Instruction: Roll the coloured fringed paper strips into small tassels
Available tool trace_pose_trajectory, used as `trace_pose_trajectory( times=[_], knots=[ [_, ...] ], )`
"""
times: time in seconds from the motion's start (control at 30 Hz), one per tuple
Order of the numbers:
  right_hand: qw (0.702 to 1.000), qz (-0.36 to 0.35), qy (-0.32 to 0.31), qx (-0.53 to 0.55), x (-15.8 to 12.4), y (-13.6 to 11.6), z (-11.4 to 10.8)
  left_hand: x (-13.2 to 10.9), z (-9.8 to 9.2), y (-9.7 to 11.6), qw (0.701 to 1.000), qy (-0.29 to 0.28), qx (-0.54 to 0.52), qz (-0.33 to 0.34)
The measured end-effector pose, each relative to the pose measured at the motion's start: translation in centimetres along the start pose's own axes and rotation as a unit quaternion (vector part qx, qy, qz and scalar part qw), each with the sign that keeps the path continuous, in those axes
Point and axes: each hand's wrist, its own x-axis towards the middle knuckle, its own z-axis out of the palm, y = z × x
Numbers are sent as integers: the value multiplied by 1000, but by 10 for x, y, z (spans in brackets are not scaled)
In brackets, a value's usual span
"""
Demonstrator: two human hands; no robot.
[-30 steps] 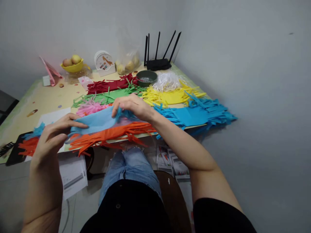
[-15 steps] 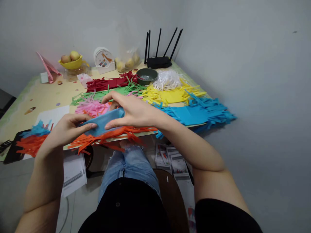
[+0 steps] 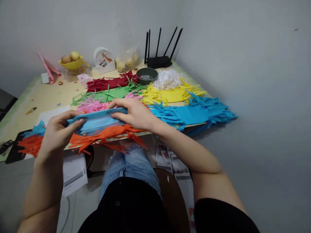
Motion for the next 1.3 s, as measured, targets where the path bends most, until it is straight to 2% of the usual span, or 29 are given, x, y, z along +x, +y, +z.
trace_pose_trajectory(
  times=[0.1,0.23,0.4,0.57,0.63,0.73,0.8,0.83,1.03,1.17,1.3],
  knots=[
    [997,-8,25,74,-6,4,7,-7,2,-12,996,27,-86,13],
    [990,-18,17,138,-10,11,10,-13,-1,-17,991,-2,-111,77],
    [988,-86,-21,124,-12,12,5,-16,-4,-11,989,-44,-66,126],
    [994,-110,6,20,-12,4,4,-15,5,0,992,20,69,105],
    [991,-130,4,-24,-12,1,5,-11,7,5,993,-6,83,81],
    [987,-144,-23,-61,-12,-1,4,-3,9,8,990,-113,79,38],
    [989,-128,-25,-72,-12,-2,3,2,9,9,985,-155,69,26],
    [990,-113,-21,-75,-13,-3,2,3,9,8,985,-158,64,24],
    [998,7,10,-58,-14,-7,4,-3,10,5,995,-101,-6,18],
    [995,56,35,81,-17,-6,9,-12,9,2,996,-58,-63,7],
    [972,96,41,211,-19,-2,16,-17,11,-3,988,-17,-154,-18]
  ],
)
